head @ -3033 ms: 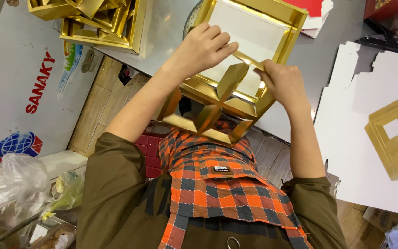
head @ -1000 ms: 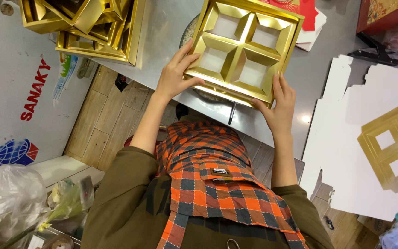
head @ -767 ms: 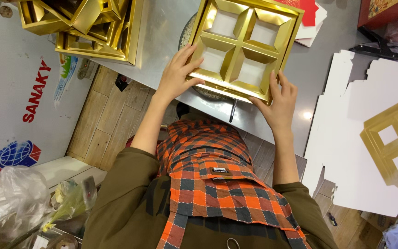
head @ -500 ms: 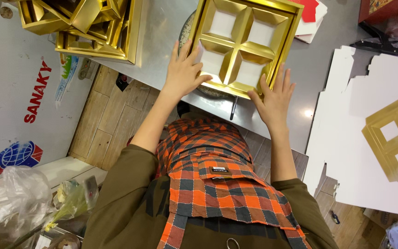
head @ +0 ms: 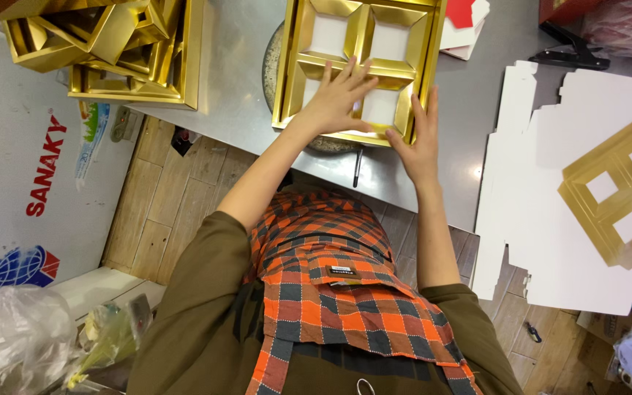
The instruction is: The person assembles a gold-colored cardboard box by folding its flaps and inserting a white paper insert. They then fold a separate gold divider piece and place it inside the box to create compartments.
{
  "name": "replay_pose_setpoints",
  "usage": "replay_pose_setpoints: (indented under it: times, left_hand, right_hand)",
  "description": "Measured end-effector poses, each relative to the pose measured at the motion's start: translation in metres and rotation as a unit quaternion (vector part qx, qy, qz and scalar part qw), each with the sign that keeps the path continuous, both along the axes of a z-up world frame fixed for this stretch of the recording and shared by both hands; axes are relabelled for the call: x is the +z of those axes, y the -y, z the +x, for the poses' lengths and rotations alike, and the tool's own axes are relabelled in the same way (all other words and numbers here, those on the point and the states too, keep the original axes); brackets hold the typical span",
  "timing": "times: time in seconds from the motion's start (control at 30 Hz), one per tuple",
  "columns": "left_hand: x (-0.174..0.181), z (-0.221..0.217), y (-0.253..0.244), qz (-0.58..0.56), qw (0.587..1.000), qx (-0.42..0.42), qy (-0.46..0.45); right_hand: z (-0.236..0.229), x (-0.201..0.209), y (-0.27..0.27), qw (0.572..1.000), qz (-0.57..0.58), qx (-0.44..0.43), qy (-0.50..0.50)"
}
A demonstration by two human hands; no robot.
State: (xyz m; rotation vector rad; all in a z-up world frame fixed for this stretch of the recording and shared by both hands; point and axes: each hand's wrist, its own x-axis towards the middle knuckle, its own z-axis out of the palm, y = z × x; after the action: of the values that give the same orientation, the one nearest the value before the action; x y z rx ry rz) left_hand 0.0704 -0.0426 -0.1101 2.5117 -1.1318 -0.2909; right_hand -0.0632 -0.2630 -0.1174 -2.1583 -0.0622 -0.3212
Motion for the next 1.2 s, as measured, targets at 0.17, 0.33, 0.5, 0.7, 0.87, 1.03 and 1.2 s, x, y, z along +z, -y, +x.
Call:
replay_pose_setpoints:
  times: [0.17, 0.33, 0.5, 0.7, 0.87, 1.03, 1.2]
  left_hand:
    - [0.017, -0.014, -0.038, -0.115, 0.979, 0.147, 0.087]
    - [0.027, -0.05, -0.07, -0.162, 0.938, 0.254, 0.168]
    - [0.011, -0.076, -0.111, -0.218, 0.884, 0.412, 0.048]
    - [-0.036, -0.091, -0.128, -0.303, 0.788, 0.469, -0.261]
    - [-0.045, -0.097, -0.121, -0.313, 0.828, 0.442, -0.146]
    - [0.004, -0.089, -0.121, -0.24, 0.892, 0.377, -0.062]
    - [0.06, -0.073, -0.097, -0.295, 0.921, 0.196, -0.161]
  right_hand:
    - [-0.011, 0.0, -0.008, 0.998, 0.029, -0.043, -0.026]
    - [-0.017, 0.013, -0.021, 0.995, 0.082, -0.029, -0.042]
    - [-0.014, 0.013, -0.021, 0.997, 0.061, -0.042, -0.034]
    - [-0.006, 0.017, -0.023, 0.995, 0.031, -0.065, -0.065]
    - [0.001, 0.012, -0.012, 0.996, 0.022, -0.057, -0.06]
    - [-0.02, -0.002, -0.015, 0.989, 0.072, -0.114, -0.053]
    - [-0.098, -0.015, -0.031, 0.955, 0.184, -0.231, -0.011]
